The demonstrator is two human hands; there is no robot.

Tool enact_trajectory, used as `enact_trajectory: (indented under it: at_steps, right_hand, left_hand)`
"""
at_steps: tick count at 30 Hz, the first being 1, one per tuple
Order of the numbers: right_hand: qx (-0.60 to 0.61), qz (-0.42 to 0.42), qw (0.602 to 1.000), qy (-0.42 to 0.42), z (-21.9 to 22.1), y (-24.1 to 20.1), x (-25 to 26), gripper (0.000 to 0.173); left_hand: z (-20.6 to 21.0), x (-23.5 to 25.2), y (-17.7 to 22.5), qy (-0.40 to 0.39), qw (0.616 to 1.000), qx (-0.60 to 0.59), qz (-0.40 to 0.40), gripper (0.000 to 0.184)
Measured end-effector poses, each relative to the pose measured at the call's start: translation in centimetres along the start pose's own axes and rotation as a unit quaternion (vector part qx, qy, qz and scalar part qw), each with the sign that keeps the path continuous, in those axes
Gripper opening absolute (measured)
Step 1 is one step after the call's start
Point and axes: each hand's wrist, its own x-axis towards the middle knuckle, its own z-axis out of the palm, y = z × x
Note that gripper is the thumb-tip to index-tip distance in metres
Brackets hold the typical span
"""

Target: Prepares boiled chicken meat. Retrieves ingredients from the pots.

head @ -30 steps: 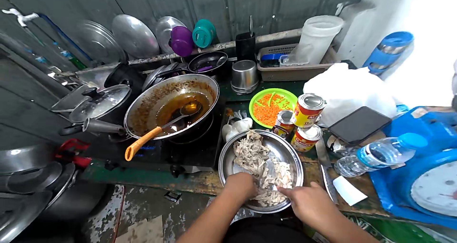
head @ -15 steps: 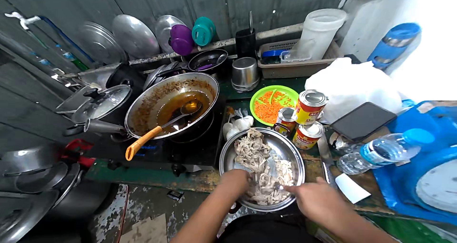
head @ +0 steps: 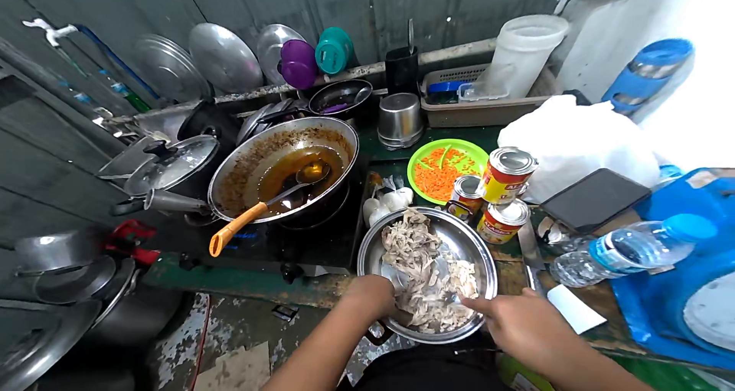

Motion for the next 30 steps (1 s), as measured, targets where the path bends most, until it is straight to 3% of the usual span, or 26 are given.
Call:
enact_trajectory:
  at_steps: [3,8,15,20,25,30]
  right_hand:
    - [-0.005,-0.048,0.999,-0.003,1.8,-1.9,0.4,0.05]
    - [-0.013,0.016,0.999,-0.033,0.9,-2.2,2.2,0.054]
    - [-0.041,-0.018,0.999,-0.028,1.1,-1.9,1.1,0.054]
    - [-0.008,0.014,1.0,-0.008,1.1,-1.6,0.9,0.053]
    - [0.004,-0.055,0.998,0.011,3.2,-3.0,0.6,0.049]
    - [0.008,0.006,1.0,-0.003,1.4,-2.5,1.5,0.054]
  left_hand:
    - [0.7,0.5,-0.2,-0.001,1.0,-0.002,0.001,0.037]
    - [0.0,-0.9,-0.2,0.006,1.0,-0.005,0.029,0.037]
    - [1.3,0.6,0.9,0.015,1.0,0.004,-0.003,0.036]
    - [0.9,0.9,0.4,0.023,1.0,-0.013,0.0,0.037]
    - [0.7,-0.2,0.8,0.014,1.0,0.014,-0.015,0.037]
    - [0.1,-1.6,1.5,0.014,0.998,0.032,-0.049,0.036]
